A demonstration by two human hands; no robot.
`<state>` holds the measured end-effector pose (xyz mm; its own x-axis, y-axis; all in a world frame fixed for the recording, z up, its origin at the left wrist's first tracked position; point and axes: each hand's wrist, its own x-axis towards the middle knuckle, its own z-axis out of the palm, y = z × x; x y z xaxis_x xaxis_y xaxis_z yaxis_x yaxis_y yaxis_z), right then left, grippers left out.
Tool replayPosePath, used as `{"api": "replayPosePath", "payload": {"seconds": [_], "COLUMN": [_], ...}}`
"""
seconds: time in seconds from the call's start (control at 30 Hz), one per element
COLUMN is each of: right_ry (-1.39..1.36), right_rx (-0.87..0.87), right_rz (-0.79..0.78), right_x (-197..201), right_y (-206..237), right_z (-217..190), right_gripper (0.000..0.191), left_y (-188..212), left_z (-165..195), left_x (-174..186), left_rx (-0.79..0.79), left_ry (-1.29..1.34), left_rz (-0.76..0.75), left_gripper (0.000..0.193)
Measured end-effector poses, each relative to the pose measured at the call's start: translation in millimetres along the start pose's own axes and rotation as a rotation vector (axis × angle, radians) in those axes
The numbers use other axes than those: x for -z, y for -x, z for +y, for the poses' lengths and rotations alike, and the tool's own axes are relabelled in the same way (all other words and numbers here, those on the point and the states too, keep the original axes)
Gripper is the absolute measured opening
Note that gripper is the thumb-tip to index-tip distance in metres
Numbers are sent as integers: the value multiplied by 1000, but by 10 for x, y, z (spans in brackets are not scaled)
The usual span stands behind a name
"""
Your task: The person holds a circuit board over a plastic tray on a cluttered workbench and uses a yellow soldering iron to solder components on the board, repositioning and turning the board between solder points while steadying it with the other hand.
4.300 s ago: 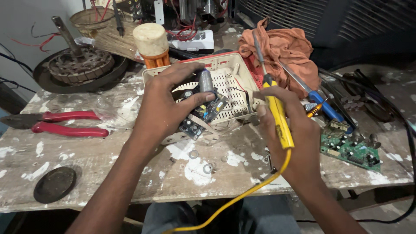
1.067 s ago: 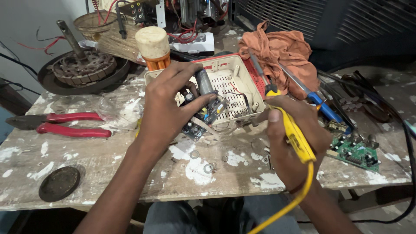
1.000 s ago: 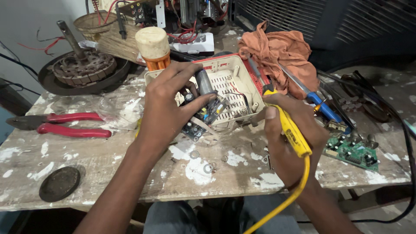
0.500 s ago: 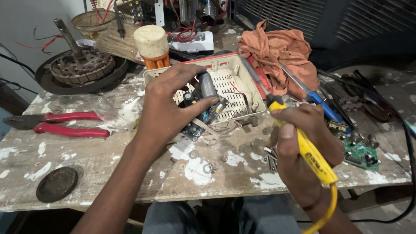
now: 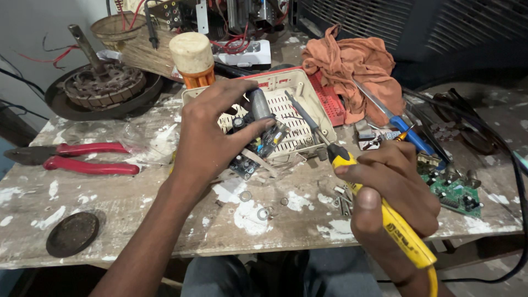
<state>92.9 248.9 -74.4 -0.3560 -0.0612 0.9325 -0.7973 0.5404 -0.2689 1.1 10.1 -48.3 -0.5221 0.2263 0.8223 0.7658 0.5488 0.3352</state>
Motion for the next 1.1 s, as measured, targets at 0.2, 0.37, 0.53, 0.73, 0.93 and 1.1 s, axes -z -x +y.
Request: {"api": "replayPosePath", "payload": {"seconds": [0.2,0.37,0.53,0.73,0.93,1.1], "right_ry": [28,47,49,39,26,22], "right_rx": [164,83,43,4,37,4], "right_rz": [-31,-32,-39,-43,-7,20], "right_x": [-2,13,33,47,0,-26], "right_y": [-8,32,17,9,67,104], "right_z": [0,-12,-59,-85,-21,-23], "right_gripper": [25,25,26,27,32,33], "left_y": [14,9,-5,-15,-5,1], "left_z": [8,13,-1,-15,-31,-43], "left_x": [2,5,2,-1,-3,-2], "left_rx": [3,-4,3,36,16,23], "left_ry": [9,-2,5,15,11,14], "left_rz": [3,3,-7,-19,-23,-26], "left_gripper": [50,51,51,52,52,53]}}
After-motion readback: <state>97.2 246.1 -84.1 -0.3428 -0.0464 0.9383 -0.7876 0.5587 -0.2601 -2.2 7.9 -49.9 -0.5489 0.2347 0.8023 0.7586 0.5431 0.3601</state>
